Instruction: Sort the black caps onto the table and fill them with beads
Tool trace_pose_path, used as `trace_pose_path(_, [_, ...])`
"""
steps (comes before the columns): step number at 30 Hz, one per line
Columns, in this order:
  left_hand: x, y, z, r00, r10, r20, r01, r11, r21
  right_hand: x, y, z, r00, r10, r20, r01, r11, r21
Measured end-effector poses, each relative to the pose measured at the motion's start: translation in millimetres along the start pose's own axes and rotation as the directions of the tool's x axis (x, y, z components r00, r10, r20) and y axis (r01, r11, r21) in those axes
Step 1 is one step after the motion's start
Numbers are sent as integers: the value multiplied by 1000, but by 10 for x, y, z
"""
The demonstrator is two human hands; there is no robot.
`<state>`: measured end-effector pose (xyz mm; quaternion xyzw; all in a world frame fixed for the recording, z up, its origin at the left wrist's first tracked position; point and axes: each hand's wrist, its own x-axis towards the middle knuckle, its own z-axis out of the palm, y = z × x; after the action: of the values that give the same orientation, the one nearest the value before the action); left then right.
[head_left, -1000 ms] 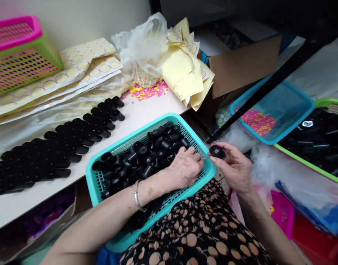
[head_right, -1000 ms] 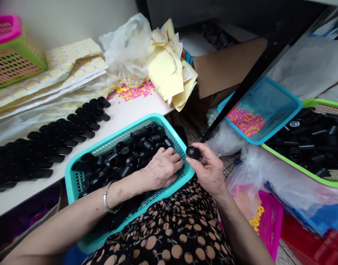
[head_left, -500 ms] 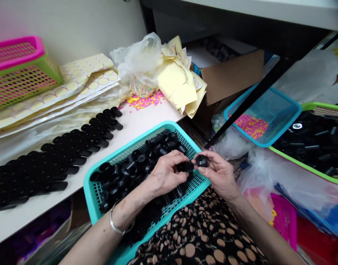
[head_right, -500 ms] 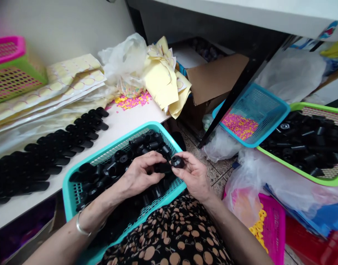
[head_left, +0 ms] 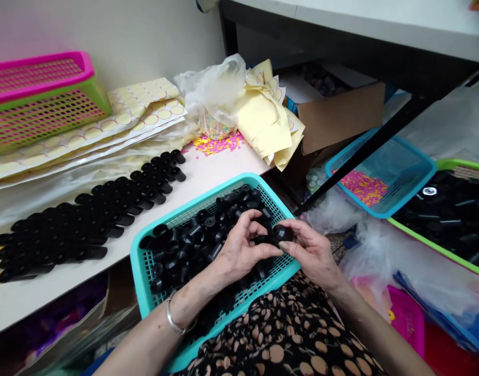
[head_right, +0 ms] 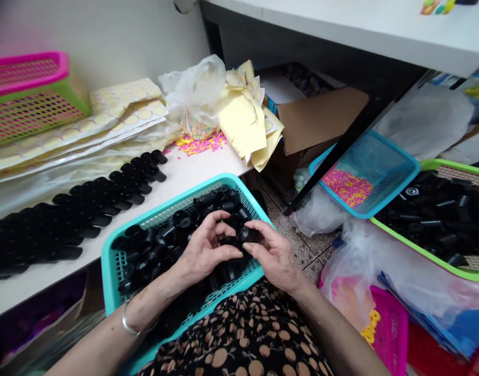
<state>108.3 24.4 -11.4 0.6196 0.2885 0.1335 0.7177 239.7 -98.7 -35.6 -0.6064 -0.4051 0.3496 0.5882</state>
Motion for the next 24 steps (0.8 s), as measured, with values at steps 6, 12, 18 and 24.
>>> trace_pose_path(6, [-43,20,-139,997,72,23,-76,949,306,64,-108,-35,958,-232,166,264,943,-205])
trace_pose_path(12, [-55,-25,-187,993,114,25,-115,915,387,56,-141,-3,942,-237,238,301,911,-283])
trace_pose_path(18, [-60,-67,-215,989,142,34,-140,852,504,64,-180,16,929,-269,255,347,874,-340])
trace_pose_path(24, [-71,-69,-190,972,216,91,-232,827,512,72,-150,103,891,-308,335,430,809,-401])
